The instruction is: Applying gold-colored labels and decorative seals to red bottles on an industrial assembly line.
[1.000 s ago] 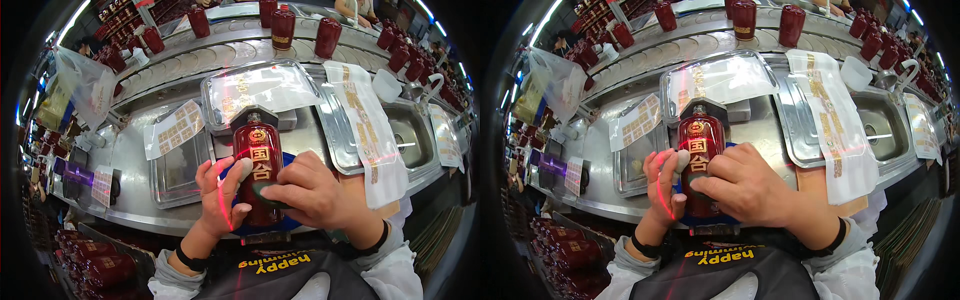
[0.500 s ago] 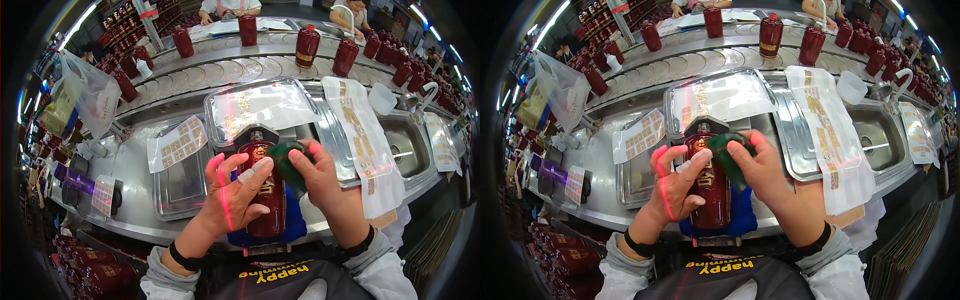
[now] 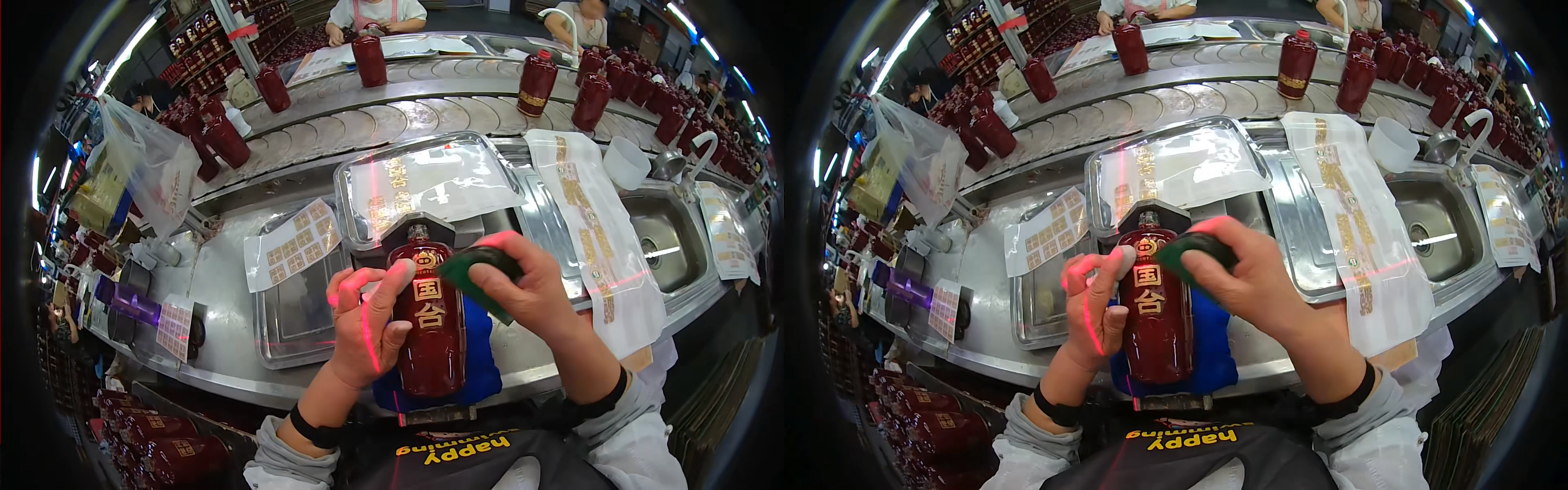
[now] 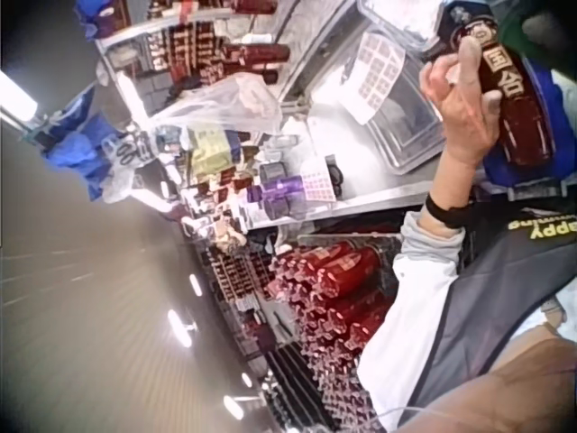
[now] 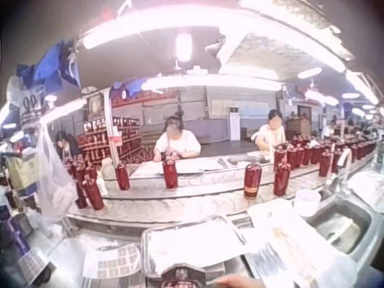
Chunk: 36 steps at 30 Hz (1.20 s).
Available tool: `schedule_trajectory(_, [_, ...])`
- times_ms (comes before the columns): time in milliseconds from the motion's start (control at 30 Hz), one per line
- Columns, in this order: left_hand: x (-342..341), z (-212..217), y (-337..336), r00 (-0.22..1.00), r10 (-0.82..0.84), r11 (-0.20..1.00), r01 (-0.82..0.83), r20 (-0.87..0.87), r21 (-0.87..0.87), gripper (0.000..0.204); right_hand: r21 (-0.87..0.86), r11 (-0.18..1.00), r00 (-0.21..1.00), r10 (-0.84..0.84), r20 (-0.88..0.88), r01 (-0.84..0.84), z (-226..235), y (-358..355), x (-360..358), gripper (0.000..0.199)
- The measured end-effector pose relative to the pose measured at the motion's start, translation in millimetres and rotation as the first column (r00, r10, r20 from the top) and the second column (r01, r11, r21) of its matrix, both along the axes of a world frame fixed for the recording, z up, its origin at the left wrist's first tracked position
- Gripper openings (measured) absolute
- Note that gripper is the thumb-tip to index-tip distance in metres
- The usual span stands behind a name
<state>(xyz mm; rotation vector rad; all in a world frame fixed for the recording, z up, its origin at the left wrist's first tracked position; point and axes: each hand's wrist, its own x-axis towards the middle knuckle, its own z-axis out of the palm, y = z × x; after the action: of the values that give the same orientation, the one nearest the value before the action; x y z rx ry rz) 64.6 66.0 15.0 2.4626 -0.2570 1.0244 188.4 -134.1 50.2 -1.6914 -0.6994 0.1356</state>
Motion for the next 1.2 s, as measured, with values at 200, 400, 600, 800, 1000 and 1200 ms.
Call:
schedule_trajectory(200, [-10, -9, -14, 0.997, 0.048, 0.99, -0.056, -0.062, -0.127, 0.066, -0.172, 0.967, 0.554, 0.039, 0.831, 0.189, 24, 35, 35, 0.024])
schedule_trajectory(400, [-30, -22, -15, 0.992, 0.099, 0.969, -0.114, -0.077, -0.221, 0.065, -0.116, 0.724, 0.616, 0.65, 0.445, -0.68, 28, 21, -6, 0.027])
schedule_trajectory(600, [-28, -30, -12, 0.988, 0.134, 0.978, -0.143, -0.072, -0.15, 0.07, -0.175, 0.779, 0.564, 0.57, 0.597, -0.602, 15, -3, -30, 0.018])
schedule_trajectory(800, [-19, -1, -11, 0.979, -0.102, 0.995, 0.098, -0.179, -0.034, 0.074, -0.193, 0.863, 0.855, 0.497, 0.147, -0.468, 28, -50, -26, 0.028])
schedule_trajectory(1000, [-22, -8, -19, 0.99, -0.096, 0.994, 0.1, -0.105, 0.038, 0.064, -0.537, 0.783, 0.838, 0.037, 0.544, 0.314, -22, -177, 94, 0.041])
schedule_trajectory(1200, [-33, -18, -21, 0.991, -0.09, 0.996, 0.09, -0.099, -0.003, 0.06, -0.847, 0.231, 0.862, 0.059, 0.503, 0.478, -65, -230, 155, 0.059])
